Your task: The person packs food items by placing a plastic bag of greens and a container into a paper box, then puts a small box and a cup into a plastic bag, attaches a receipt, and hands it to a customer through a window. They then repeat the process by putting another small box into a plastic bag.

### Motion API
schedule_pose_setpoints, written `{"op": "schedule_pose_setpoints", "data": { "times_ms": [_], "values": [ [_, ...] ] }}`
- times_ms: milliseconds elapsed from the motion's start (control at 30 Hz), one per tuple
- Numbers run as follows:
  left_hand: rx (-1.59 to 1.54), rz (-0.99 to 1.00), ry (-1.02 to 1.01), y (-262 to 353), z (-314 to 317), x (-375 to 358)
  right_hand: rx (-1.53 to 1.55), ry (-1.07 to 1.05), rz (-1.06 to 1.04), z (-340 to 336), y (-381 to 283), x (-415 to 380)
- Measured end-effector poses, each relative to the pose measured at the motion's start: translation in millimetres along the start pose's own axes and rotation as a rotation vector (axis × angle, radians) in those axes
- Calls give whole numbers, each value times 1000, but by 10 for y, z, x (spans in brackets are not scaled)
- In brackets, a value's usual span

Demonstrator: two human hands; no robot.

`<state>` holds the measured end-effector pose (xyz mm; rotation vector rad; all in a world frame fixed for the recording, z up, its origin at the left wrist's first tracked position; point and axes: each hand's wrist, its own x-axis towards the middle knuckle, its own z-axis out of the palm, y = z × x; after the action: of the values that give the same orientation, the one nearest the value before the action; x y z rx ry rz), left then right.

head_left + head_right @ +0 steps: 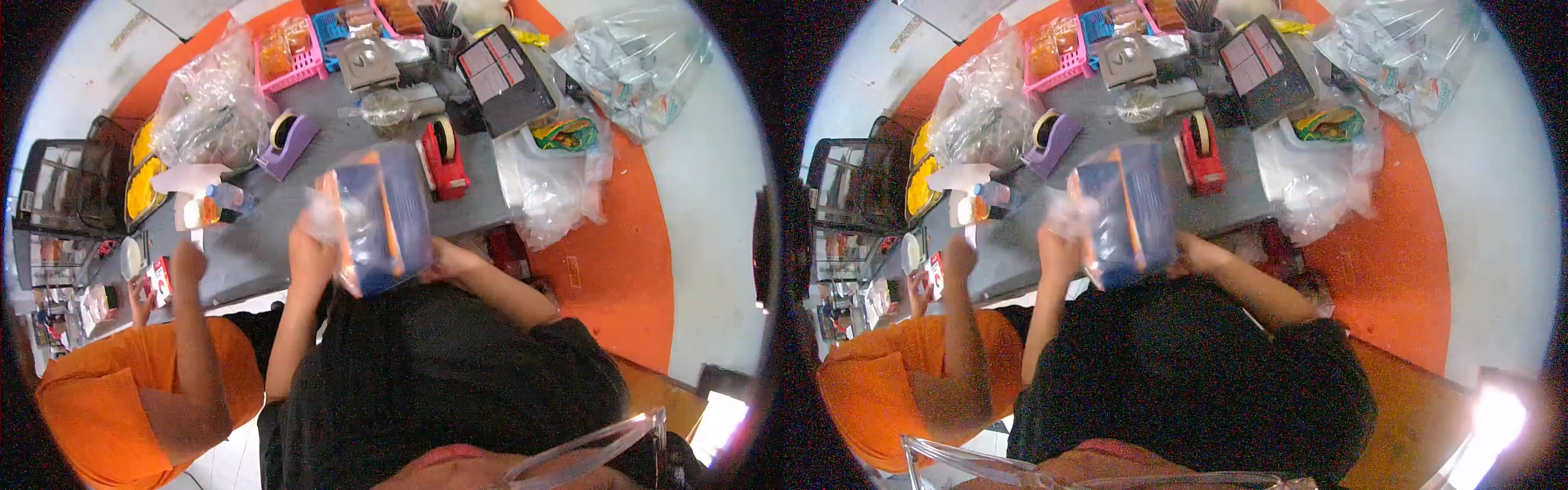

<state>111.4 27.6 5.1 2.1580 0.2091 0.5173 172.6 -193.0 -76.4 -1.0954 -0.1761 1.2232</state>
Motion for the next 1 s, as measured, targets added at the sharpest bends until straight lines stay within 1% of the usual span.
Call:
{"op": "schedule_pose_setpoints", "data": {
  "times_ms": [33,67,133,167,200,233,267,300,333,400,433,467,500,533,600,633,667,733,767,800,867,900,933,1000],
  "values": [
    [219,50,52,16,-11,-27,71,-100,283,-269,26,103],
    [221,56,61,-20,-43,-42,63,-104,276,-302,5,130],
    [477,57,-51,-213,-106,-80,453,-18,149,-337,-51,165],
    [260,-53,-28,-278,-108,-112,389,237,49,-151,-360,170],
    [260,-44,-24,-303,-93,-155,41,315,-150,-241,-458,328],
    [193,-64,69,-215,-62,-154,-310,388,-349,-367,-573,526],
    [125,-86,161,-165,-52,-156,-567,498,-740,-414,-739,748],
    [183,-89,153,-414,-27,-182,-772,686,-925,-443,-944,905],
    [185,-84,161,-422,-22,-156,-1198,902,-1034,-449,-1197,966],
    [408,-259,-20,-406,-36,-88,-1216,939,-1031,-588,-1430,1216],
    [326,-285,-4,-366,-20,-58,-1424,952,-824,-642,-1516,1289],
    [334,-275,5,-360,11,-48,-1616,957,-601,-682,-1577,1346],
    [452,-235,5,-386,62,-35,-1564,918,-518,-726,-1641,1391],
    [568,-194,9,-402,107,-6,-1561,926,-541,-730,-1703,1376],
    [619,-191,41,-387,199,36,-1472,860,-646,-713,-1771,1301],
    [666,-205,55,-382,219,41,-1445,796,-657,-733,-1809,1304],
    [668,-201,63,-380,203,42,-1446,797,-668,-745,-1854,1322],
    [617,-198,23,-385,172,36,-1182,644,-664,-704,-1956,1306],
    [618,-197,27,-370,167,39,-1156,674,-709,-771,-1945,1391],
    [615,-222,16,-344,166,41,-1157,671,-712,-752,-1957,1417],
    [611,-251,10,-355,173,38,-908,559,-952,-688,-1966,1468],
    [593,-258,-1,-394,186,34,-953,571,-906,-651,-1966,1488],
    [574,-264,-12,-415,194,37,-955,566,-907,-685,-1932,1574],
    [570,-250,-6,-363,168,45,-593,468,-857,-787,-1816,1786]
  ]
}}
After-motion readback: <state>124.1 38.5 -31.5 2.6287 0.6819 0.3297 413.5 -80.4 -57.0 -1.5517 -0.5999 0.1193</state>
